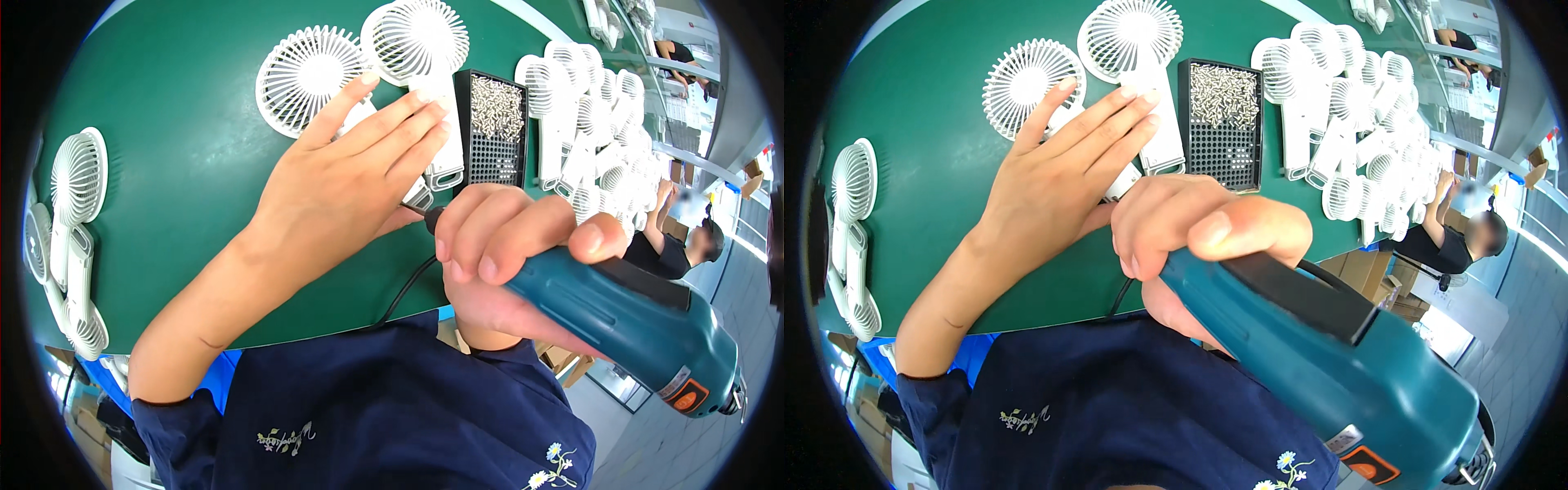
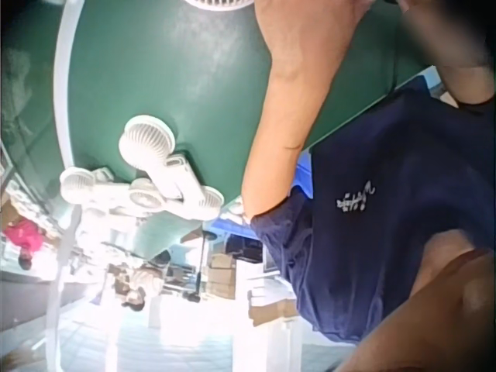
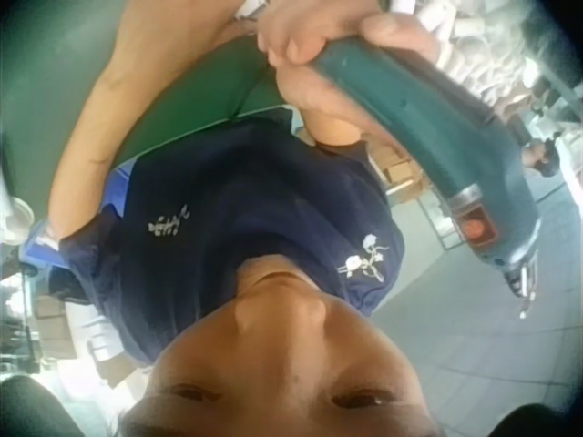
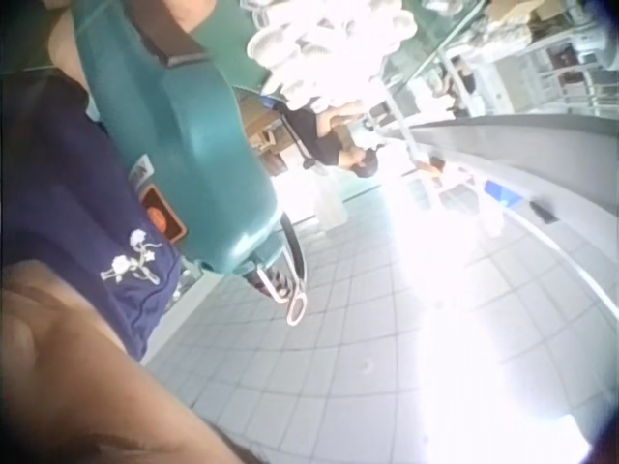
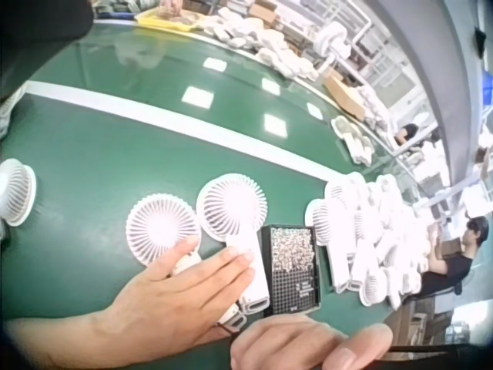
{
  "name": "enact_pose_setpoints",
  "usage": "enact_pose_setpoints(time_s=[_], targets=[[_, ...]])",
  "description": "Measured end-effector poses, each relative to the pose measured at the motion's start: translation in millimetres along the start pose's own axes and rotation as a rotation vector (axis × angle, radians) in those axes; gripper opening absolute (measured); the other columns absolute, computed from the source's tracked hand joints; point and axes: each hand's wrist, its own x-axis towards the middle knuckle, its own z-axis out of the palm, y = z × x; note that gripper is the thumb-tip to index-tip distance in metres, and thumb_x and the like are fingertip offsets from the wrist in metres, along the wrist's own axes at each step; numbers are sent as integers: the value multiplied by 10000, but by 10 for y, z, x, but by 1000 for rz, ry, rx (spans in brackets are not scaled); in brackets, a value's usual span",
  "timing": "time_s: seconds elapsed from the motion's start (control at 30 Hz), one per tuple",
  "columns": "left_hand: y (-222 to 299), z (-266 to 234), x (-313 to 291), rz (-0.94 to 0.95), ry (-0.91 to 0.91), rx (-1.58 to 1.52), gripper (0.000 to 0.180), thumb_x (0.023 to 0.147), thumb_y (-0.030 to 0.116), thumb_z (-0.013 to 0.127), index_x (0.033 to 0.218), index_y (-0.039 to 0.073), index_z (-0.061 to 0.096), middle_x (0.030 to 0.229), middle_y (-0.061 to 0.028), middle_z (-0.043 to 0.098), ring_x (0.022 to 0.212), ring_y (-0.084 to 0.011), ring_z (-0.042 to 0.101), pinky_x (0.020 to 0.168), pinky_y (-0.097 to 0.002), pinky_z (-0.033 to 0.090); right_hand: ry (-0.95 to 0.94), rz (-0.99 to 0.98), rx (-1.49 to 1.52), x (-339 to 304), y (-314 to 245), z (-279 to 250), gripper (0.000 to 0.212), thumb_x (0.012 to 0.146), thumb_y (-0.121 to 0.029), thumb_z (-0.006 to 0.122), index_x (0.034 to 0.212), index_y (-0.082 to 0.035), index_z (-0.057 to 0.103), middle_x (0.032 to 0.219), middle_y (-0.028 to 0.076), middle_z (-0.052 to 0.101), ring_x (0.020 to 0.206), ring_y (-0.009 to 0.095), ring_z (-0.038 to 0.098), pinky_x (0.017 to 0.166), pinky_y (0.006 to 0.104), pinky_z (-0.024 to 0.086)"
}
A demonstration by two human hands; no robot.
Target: Assembling small handheld fans using an electric screwdriver on a production assembly line.
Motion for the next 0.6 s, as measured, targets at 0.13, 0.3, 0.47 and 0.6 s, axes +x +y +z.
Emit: enact_pose_setpoints(time_s=[0.13,0.3,0.47,0.6], targets=[[-27,-21,6,4,-32,-1,736,716,375,741,1375,126,529,1412,-6,542,1356,-135,453,1165,-452,263,30,-14,16,8,23,3,428,967,-316,608,1278,-55,473,783,150,610,602,260,570,541,393,471],[-33,-118,45,31,-112,3,686,819,414,697,1400,113,491,1459,-56,488,1398,-195,398,1179,-499,208,405,-191,72,30,-213,-18,743,907,-751,407,1339,-147,432,733,49,498,482,185,474,446,343,432],[421,-84,82,-133,-93,-53,677,812,435,706,1411,201,494,1488,-87,430,1418,-320,339,1087,-690,195,603,-188,-32,-127,-287,-317,678,959,-709,342,1233,-101,465,671,2,444,417,91,388,363,248,335],[265,166,174,-65,-52,218,659,801,410,726,1405,273,502,1480,1,445,1425,-270,340,1063,-730,192,806,-203,52,-301,-343,-456,726,934,-753,316,1193,-85,433,618,18,428,383,115,375,340,266,341]])
